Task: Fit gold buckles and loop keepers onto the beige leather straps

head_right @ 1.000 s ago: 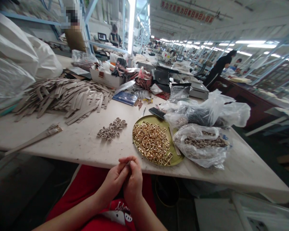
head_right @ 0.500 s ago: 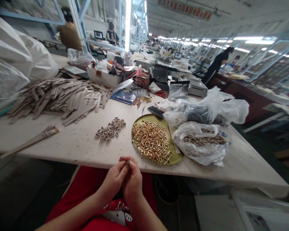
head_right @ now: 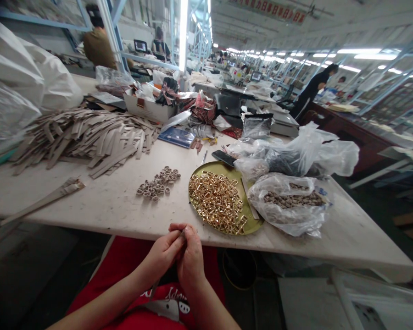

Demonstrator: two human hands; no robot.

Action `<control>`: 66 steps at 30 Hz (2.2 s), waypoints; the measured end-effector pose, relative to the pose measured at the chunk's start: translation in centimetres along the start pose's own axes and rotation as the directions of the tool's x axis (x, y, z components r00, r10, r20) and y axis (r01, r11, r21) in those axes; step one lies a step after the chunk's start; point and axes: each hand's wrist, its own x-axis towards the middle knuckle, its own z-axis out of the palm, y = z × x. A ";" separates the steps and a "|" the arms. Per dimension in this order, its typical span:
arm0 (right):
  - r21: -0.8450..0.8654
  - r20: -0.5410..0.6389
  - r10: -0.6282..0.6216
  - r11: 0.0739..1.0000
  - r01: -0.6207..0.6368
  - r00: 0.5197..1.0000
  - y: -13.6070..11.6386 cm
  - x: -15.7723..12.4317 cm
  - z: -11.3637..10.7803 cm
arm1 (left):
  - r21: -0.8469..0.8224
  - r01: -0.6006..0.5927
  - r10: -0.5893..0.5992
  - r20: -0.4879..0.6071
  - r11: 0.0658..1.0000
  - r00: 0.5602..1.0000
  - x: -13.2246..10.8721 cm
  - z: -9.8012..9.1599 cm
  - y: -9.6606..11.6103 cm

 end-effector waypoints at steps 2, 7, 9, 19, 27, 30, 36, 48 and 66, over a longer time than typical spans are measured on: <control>0.017 -0.005 0.014 1.000 -0.014 1.000 0.7 -0.3 -0.1 | -0.026 -0.008 0.007 -0.028 1.000 1.000 -0.2 0.3 -0.1; -0.006 0.035 0.050 0.999 -0.049 0.998 1.0 -0.4 -0.7 | -0.018 0.021 -0.021 -0.051 1.000 0.998 0.2 -0.1 -0.4; -0.105 0.065 0.016 0.994 -0.009 0.998 0.0 0.0 -1.1 | 0.022 0.035 -0.036 0.013 0.999 0.999 0.4 -0.6 -0.2; -0.555 0.162 -0.059 0.820 0.140 0.985 -4.7 1.0 -2.4 | -0.167 0.165 -0.123 0.236 0.972 0.964 -1.0 -1.9 1.3; -0.605 0.187 -0.014 0.786 0.126 0.982 -4.7 1.0 -3.1 | -0.106 0.180 -0.155 0.214 0.978 0.965 -1.0 -2.6 1.0; -0.761 0.292 -0.098 0.578 0.293 0.951 -4.7 0.9 -3.6 | 0.008 0.166 -0.164 0.189 0.986 0.968 -1.0 -2.5 0.8; -0.783 0.459 -0.015 0.465 0.413 0.888 -4.7 -0.3 -3.5 | 0.134 0.119 -0.149 0.244 0.984 0.958 -1.2 -2.8 1.0; -0.673 0.353 0.056 0.709 0.212 0.934 -4.0 -1.7 -3.7 | 0.186 0.208 -0.254 0.278 0.960 0.926 -1.9 -2.3 3.0; -0.558 0.344 -0.046 0.793 0.244 0.938 -4.1 -1.1 -4.3 | -0.107 0.335 -0.302 0.246 0.936 0.921 -1.5 -4.3 0.6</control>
